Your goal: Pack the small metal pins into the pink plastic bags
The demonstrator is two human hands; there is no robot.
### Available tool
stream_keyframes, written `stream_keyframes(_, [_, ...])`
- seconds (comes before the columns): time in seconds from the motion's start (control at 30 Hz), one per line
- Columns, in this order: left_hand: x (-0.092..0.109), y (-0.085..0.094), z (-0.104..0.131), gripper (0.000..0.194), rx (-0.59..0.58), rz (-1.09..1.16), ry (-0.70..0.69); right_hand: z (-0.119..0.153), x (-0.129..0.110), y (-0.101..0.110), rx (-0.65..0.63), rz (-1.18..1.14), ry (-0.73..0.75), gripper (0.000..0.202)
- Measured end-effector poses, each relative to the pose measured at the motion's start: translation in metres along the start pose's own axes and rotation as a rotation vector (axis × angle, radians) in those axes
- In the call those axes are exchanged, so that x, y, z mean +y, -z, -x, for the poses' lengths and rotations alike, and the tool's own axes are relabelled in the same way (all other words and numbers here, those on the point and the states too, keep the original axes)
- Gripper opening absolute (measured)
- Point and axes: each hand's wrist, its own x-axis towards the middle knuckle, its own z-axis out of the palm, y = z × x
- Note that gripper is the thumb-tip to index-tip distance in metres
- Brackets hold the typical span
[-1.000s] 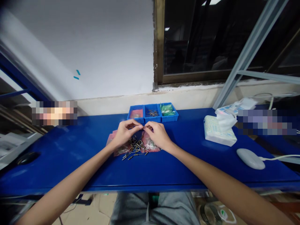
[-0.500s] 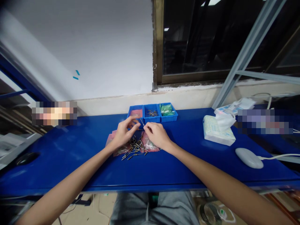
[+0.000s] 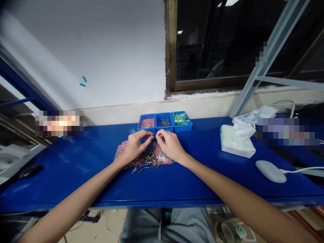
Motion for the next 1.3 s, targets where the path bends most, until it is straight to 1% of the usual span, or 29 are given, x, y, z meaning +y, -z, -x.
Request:
stream_keyframes(0.07, [0.002, 0.000, -0.001, 0.016, -0.003, 0.083, 0.056, -0.001, 0.005, -0.002, 0.000, 0.004, 0.010, 0.010])
stream_keyframes(0.13, [0.005, 0.000, -0.001, 0.017, -0.013, 0.146, 0.082, -0.001, 0.008, -0.004, -0.021, 0.002, 0.011, 0.009])
stream_keyframes(0.27, [0.006, 0.000, -0.003, 0.014, -0.023, 0.152, 0.090, 0.002, 0.009, -0.003, -0.045, 0.040, 0.027, 0.011])
stream_keyframes(0.33, [0.005, 0.000, -0.003, 0.015, -0.008, 0.130, 0.091, 0.000, 0.009, 0.000, -0.033, 0.118, 0.049, 0.015])
stream_keyframes(0.37, [0.003, 0.000, -0.003, 0.018, 0.009, 0.113, 0.090, -0.002, 0.010, 0.002, -0.018, 0.179, 0.062, 0.017])
stream_keyframes(0.43, [-0.002, 0.001, -0.004, 0.025, 0.052, 0.063, 0.085, -0.011, 0.014, 0.007, 0.034, 0.328, 0.091, 0.022])
stream_keyframes(0.5, [-0.009, 0.004, -0.005, 0.024, 0.077, -0.014, 0.081, -0.025, 0.022, 0.013, 0.091, 0.468, 0.106, 0.027])
stream_keyframes(0.57, [-0.016, 0.010, -0.007, 0.020, 0.040, -0.091, 0.064, -0.039, 0.031, 0.017, 0.101, 0.563, 0.088, 0.028])
stream_keyframes(0.67, [-0.026, 0.018, -0.009, 0.018, -0.116, -0.169, -0.005, -0.049, 0.037, 0.020, 0.060, 0.662, 0.063, 0.026])
stream_keyframes(0.73, [-0.031, 0.020, -0.008, 0.019, -0.205, -0.211, -0.035, -0.043, 0.031, 0.020, 0.045, 0.671, 0.085, 0.026])
stream_keyframes(0.8, [-0.034, 0.020, -0.006, 0.022, -0.253, -0.253, -0.052, -0.030, 0.020, 0.018, 0.017, 0.641, 0.120, 0.025])
stream_keyframes(0.87, [-0.036, 0.016, -0.003, 0.027, -0.304, -0.286, -0.065, -0.014, 0.007, 0.015, -0.066, 0.627, 0.155, 0.024])
stream_keyframes(0.93, [-0.036, 0.011, -0.001, 0.028, -0.368, -0.318, -0.049, -0.002, -0.002, 0.010, -0.140, 0.644, 0.143, 0.022])
stream_keyframes(1.0, [-0.036, 0.008, 0.001, 0.027, -0.419, -0.322, 0.001, 0.005, -0.004, 0.005, -0.195, 0.668, 0.136, 0.022])
stream_keyframes(1.03, [-0.036, 0.006, 0.001, 0.025, -0.427, -0.307, 0.029, 0.007, -0.002, 0.002, -0.215, 0.674, 0.138, 0.022])
stream_keyframes(1.13, [-0.038, 0.004, 0.001, 0.020, -0.393, -0.232, 0.082, 0.007, 0.007, -0.004, -0.251, 0.638, 0.138, 0.022])
stream_keyframes(1.23, [-0.038, 0.003, 0.001, 0.017, -0.360, -0.220, 0.077, 0.005, 0.016, -0.005, -0.259, 0.545, 0.103, 0.021])
stream_keyframes(1.3, [-0.037, 0.002, 0.001, 0.017, -0.352, -0.254, 0.042, 0.005, 0.019, -0.004, -0.250, 0.505, 0.086, 0.021])
